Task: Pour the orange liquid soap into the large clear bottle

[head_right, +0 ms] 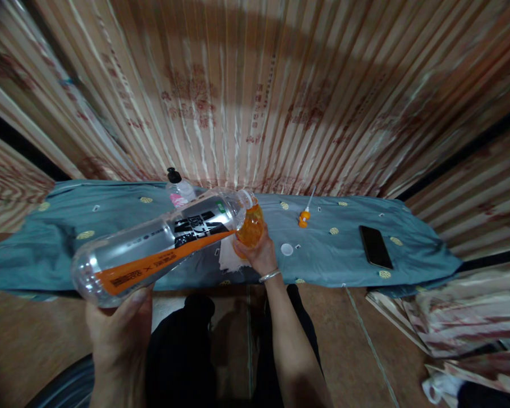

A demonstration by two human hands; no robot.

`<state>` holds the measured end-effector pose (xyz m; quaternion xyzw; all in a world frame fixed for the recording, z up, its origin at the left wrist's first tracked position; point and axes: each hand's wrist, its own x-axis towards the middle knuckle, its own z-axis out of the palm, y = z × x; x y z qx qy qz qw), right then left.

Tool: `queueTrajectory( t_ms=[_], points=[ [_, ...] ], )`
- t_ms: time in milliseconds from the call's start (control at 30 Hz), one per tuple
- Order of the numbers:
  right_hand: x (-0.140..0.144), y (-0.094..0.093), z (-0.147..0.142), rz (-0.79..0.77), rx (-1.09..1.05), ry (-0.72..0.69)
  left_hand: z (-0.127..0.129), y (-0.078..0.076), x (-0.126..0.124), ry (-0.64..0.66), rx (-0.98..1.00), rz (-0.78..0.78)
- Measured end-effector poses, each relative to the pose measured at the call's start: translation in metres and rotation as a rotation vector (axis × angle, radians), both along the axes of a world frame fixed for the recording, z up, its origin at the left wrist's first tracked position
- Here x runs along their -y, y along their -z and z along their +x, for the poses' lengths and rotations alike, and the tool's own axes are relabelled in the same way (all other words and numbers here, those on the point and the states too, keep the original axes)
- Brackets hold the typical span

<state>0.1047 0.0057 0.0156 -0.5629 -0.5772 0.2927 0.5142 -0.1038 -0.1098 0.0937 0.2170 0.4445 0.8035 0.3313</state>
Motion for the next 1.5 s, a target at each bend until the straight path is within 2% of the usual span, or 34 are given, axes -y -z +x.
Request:
queueTrajectory(
  t_ms=[300,1500],
  points=[
    [0.0006,-0.0036,-0.0011,-0.008,0.001,0.015,-0.0002,0.002,0.0004,-0.003,-0.078,-0.011],
    [0.0024,-0.0052,-0.0022,-0.028,-0.004,0.018,0.001,-0.0019,0.0002,0.0,0.008,0.001]
  ],
)
